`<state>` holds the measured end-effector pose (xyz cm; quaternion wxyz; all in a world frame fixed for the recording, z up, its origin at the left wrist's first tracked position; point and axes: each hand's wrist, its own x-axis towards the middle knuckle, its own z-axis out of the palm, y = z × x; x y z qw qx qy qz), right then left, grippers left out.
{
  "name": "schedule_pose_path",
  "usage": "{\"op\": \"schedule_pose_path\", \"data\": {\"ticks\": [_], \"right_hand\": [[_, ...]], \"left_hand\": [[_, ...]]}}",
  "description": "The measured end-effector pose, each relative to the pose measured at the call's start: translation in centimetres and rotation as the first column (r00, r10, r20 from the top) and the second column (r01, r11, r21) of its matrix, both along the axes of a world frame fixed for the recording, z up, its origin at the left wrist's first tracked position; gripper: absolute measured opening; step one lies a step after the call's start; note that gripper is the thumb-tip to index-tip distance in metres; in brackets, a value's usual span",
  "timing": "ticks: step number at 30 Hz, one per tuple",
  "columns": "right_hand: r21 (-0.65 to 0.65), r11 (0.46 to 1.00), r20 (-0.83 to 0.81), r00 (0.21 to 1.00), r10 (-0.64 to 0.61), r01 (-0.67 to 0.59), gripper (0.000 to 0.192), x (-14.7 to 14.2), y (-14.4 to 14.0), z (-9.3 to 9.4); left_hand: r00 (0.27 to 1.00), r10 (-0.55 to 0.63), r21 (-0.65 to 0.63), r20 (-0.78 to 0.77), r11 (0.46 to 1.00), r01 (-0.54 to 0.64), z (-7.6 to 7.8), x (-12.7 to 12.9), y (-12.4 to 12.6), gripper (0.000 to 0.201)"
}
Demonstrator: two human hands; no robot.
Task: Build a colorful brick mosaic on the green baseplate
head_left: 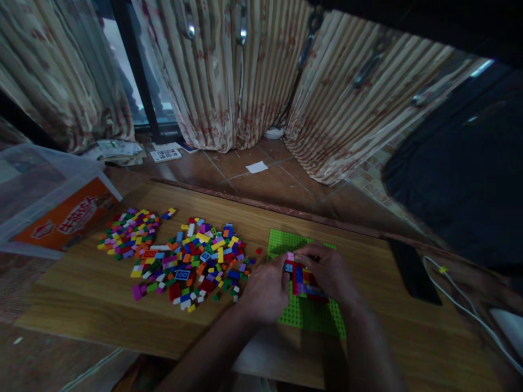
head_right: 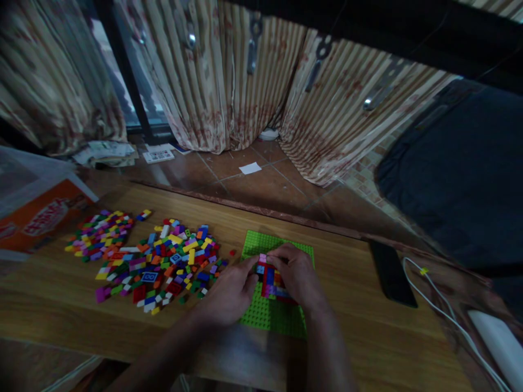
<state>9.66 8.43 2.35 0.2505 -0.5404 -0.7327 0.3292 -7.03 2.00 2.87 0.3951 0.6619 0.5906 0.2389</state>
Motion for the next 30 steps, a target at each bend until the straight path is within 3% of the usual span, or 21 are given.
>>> {"op": "schedule_pose_path", "data": {"ticks": [10, 16, 19, 24, 28, 30], "right_hand": [[-0.036, 0.999, -0.014, 1.0, 0.01, -0.011, 0.017, 0.5, 0.1, -0.1], [0.095, 0.971, -0.194, 0.961, -0.196, 0.217, 0.022, 0.6, -0.5, 1.2], [0.164, 0.953, -0.293, 0.935, -0.2, 0.255, 0.019, -0.3, -1.2, 2.2], [0.207, 0.976, -0.266, 0.964, -0.009, 0.067, 0.009, -3.7, -3.6, 2.7], [0.161, 0.959, -0.104, 0.962, 0.251, -0.233, 0.014, -6.6, -5.4, 1.9], [0.131, 0.937, -0.052, 0.942, 0.331, -0.322, 0.017, -7.3, -5.6, 1.3]], "left_hand": [[1.0, -0.013, 0.002, 0.014, 1.0, 0.013, 0.2, -0.1, 0.0, 0.044], [0.986, 0.067, 0.05, 0.154, 0.996, -0.076, 0.4, -1.3, 0.3, 0.044], [0.947, 0.144, 0.122, 0.288, 0.975, -0.185, 0.4, -3.3, 0.9, 0.04], [0.83, 0.4, 0.126, 0.389, 0.869, -0.478, 0.7, -7.1, 1.9, 0.037], [0.774, 0.483, 0.113, 0.409, 0.815, -0.568, 1.3, -8.5, 1.9, 0.037], [0.768, 0.491, 0.114, 0.412, 0.808, -0.578, 1.5, -8.7, 1.8, 0.036]]}}
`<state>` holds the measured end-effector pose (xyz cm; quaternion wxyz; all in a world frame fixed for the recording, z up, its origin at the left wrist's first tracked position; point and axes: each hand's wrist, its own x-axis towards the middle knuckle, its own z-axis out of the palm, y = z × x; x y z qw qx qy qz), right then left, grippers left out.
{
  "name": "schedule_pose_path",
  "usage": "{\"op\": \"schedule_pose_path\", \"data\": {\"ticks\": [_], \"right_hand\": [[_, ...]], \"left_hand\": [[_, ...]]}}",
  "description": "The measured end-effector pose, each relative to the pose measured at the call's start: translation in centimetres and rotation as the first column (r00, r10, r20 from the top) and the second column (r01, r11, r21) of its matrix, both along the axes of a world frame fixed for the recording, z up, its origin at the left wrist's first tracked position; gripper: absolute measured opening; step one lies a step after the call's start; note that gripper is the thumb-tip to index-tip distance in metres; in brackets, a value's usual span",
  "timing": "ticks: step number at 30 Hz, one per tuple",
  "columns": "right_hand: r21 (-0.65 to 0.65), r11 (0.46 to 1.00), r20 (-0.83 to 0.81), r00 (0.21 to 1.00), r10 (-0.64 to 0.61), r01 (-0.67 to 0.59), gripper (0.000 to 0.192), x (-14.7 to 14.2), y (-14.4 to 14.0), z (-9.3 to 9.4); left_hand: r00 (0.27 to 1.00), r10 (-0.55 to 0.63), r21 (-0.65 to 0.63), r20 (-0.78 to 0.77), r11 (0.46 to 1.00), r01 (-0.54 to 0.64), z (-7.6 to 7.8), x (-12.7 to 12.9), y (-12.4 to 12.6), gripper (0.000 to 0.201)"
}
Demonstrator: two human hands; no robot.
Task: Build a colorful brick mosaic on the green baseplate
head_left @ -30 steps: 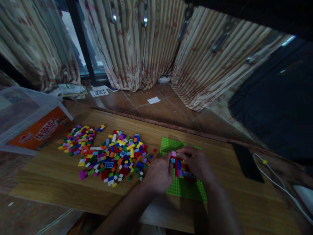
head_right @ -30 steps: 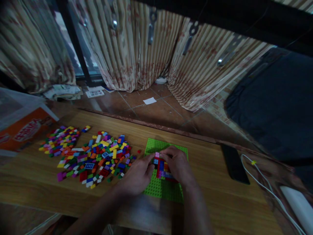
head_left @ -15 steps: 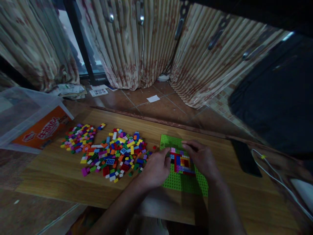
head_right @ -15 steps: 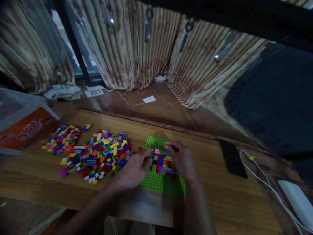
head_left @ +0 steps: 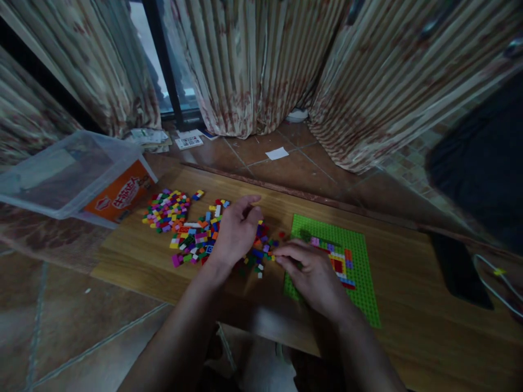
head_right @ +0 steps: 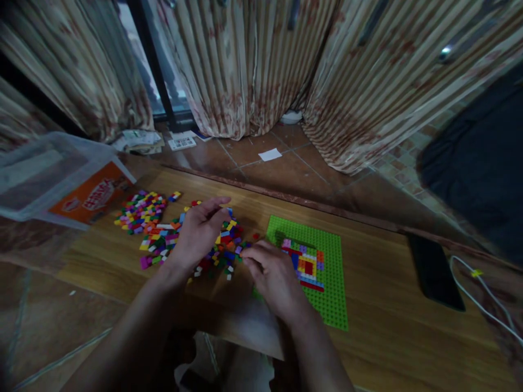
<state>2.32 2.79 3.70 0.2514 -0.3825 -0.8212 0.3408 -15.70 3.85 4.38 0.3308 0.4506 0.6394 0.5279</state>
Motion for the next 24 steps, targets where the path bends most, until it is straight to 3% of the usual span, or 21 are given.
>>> {"op": "schedule_pose_path", "data": {"ticks": [7, 24], "right_hand": [[0.031, 0.999, 0.172, 0.985, 0.024, -0.03, 0.014, -0.3, 0.4, -1.4], [0.063, 0.997, 0.281, 0.959, 0.033, -0.053, 0.014, -1.8, -0.2, -1.5]], "left_hand": [[0.998, -0.067, 0.019, 0.015, 0.998, 0.067, -0.4, 0.3, 0.0, 0.033], [0.985, -0.153, -0.061, -0.073, 0.987, 0.149, -0.7, 0.8, -0.1, 0.036]]}}
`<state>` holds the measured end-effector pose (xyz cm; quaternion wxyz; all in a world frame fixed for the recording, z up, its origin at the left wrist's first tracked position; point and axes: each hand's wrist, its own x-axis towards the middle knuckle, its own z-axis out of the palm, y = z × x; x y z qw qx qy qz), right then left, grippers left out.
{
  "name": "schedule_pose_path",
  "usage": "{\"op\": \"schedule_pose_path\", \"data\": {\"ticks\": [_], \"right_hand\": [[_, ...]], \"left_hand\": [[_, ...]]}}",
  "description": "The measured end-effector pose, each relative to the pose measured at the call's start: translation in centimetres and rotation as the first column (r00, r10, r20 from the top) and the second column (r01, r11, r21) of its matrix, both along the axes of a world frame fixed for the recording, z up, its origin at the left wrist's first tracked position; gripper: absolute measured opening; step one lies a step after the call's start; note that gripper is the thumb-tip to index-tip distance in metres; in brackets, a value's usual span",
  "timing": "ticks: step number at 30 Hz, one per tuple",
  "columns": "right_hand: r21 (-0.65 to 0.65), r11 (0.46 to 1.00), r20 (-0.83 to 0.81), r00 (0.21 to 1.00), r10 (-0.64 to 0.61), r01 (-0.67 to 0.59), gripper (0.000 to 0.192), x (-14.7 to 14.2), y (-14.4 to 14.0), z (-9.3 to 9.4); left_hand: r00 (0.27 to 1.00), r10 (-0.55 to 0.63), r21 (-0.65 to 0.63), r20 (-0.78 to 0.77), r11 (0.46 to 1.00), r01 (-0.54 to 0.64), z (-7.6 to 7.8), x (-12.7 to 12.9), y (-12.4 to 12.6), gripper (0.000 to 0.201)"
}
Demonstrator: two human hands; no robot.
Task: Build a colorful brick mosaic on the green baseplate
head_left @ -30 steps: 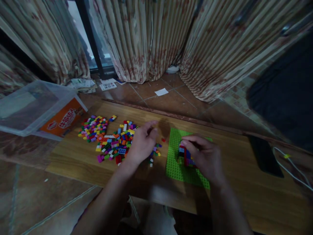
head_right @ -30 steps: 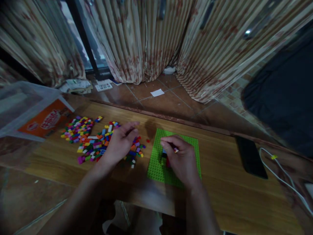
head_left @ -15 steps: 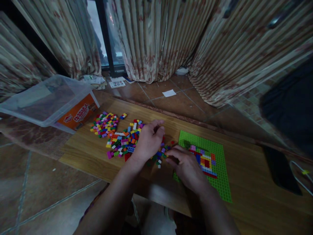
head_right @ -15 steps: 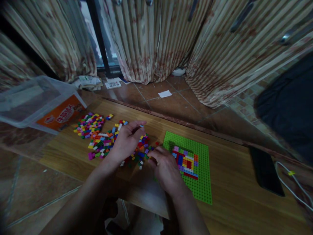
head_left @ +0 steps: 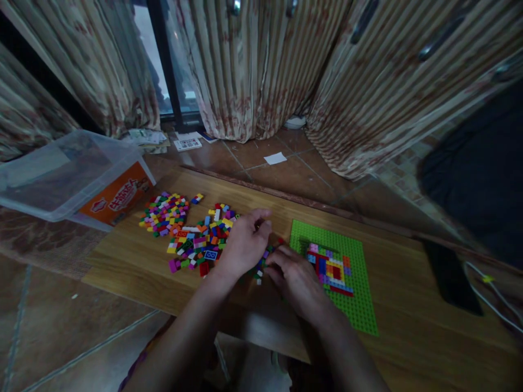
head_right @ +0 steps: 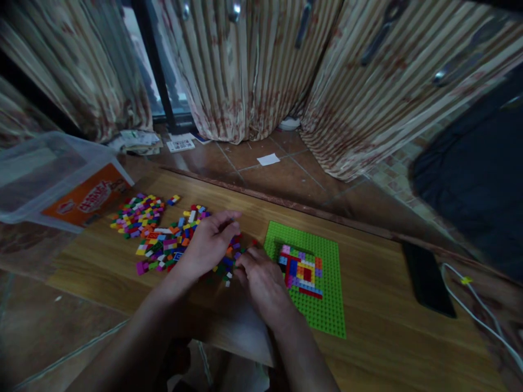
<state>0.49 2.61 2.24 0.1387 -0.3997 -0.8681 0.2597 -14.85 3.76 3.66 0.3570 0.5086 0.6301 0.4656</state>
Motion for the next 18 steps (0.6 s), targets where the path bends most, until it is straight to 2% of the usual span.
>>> {"op": "schedule_pose_path", "data": {"ticks": [5, 7, 9, 12, 15, 18], "right_hand": [[-0.022, 0.997, -0.118, 0.991, -0.071, 0.069, 0.007, 1.9, 0.5, 1.5], [-0.009, 0.984, -0.173, 0.969, -0.175, 0.176, 0.007, 3.8, 1.2, 2.1], [0.016, 0.949, -0.207, 0.929, -0.306, 0.316, 0.011, 6.0, 2.0, 2.4], [0.052, 0.896, -0.171, 0.888, -0.426, 0.44, 0.016, 8.7, 2.9, 2.2], [0.067, 0.894, -0.143, 0.891, -0.431, 0.443, 0.015, 9.6, 3.2, 1.5], [0.069, 0.911, -0.141, 0.908, -0.395, 0.407, 0.014, 9.3, 3.3, 0.9]], "left_hand": [[0.996, -0.078, -0.021, -0.039, 0.997, 0.077, -0.2, 0.8, -0.3, 0.035], [0.993, -0.11, -0.035, -0.043, 0.993, 0.109, -0.3, 1.3, -0.4, 0.034], [0.988, -0.145, -0.045, -0.049, 0.989, 0.142, -0.5, 1.8, -0.6, 0.033], [0.972, -0.222, -0.047, -0.074, 0.975, 0.219, -0.5, 2.7, -0.9, 0.032], [0.953, -0.279, -0.072, -0.114, 0.959, 0.272, -0.3, 3.7, -1.3, 0.035], [0.936, -0.312, -0.134, -0.16, 0.947, 0.293, -0.2, 4.7, -1.7, 0.041]]}}
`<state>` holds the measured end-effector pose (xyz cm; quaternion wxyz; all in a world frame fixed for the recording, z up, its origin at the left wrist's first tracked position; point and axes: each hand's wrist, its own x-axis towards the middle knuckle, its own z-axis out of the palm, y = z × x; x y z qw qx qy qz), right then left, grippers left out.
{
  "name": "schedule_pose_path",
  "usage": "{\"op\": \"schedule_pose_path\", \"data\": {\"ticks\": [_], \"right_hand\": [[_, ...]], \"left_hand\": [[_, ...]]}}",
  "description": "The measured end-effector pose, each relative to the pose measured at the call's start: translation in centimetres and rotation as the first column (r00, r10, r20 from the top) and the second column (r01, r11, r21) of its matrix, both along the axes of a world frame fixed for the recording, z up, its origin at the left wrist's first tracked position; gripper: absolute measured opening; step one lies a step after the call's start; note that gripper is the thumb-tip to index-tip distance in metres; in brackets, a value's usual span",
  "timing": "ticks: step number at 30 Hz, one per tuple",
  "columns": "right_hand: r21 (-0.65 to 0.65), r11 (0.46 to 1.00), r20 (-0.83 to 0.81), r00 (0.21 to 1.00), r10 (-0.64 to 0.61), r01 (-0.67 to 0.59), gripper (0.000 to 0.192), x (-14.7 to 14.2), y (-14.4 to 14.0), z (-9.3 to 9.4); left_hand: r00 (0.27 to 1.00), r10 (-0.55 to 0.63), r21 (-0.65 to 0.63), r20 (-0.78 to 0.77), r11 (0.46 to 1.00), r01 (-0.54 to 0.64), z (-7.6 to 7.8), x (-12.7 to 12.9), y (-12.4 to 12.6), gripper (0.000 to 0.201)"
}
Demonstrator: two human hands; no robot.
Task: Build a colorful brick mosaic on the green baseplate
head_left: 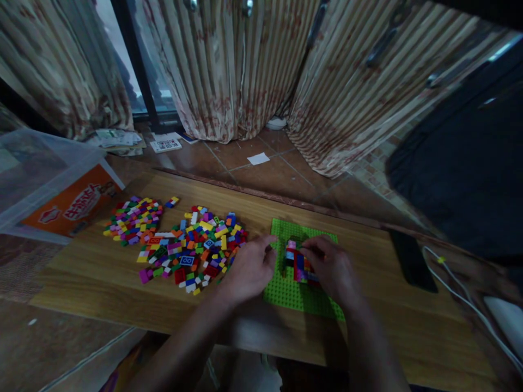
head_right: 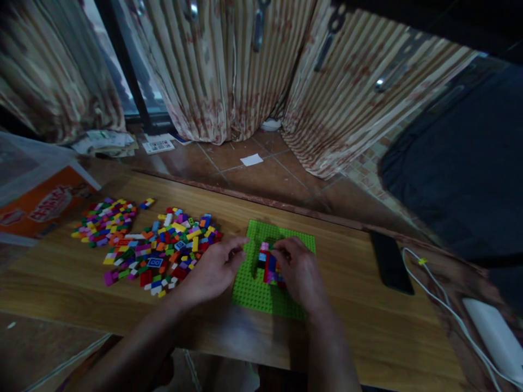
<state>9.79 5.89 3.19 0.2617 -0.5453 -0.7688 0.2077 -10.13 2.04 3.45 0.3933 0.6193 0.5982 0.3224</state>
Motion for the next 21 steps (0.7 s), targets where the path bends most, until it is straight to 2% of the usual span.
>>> {"op": "schedule_pose_path", "data": {"ticks": [5, 12, 21], "right_hand": [[0.018, 0.999, 0.002, 0.999, 0.04, -0.04, 0.014, -0.5, 0.2, -0.4], [0.004, 0.999, -0.002, 0.999, 0.049, -0.049, 0.014, -0.4, 0.3, -0.6], [-0.03, 1.0, -0.054, 0.999, -0.007, 0.005, 0.013, -0.2, 0.6, -1.2]], "left_hand": [[0.995, -0.076, -0.059, -0.07, 0.996, 0.072, -0.2, 1.2, -0.3, 0.045], [0.99, -0.116, -0.083, -0.076, 0.99, 0.11, 0.0, 1.8, -0.1, 0.048], [0.984, -0.136, -0.079, -0.115, 0.989, 0.127, -0.3, 2.3, -0.1, 0.048]]}}
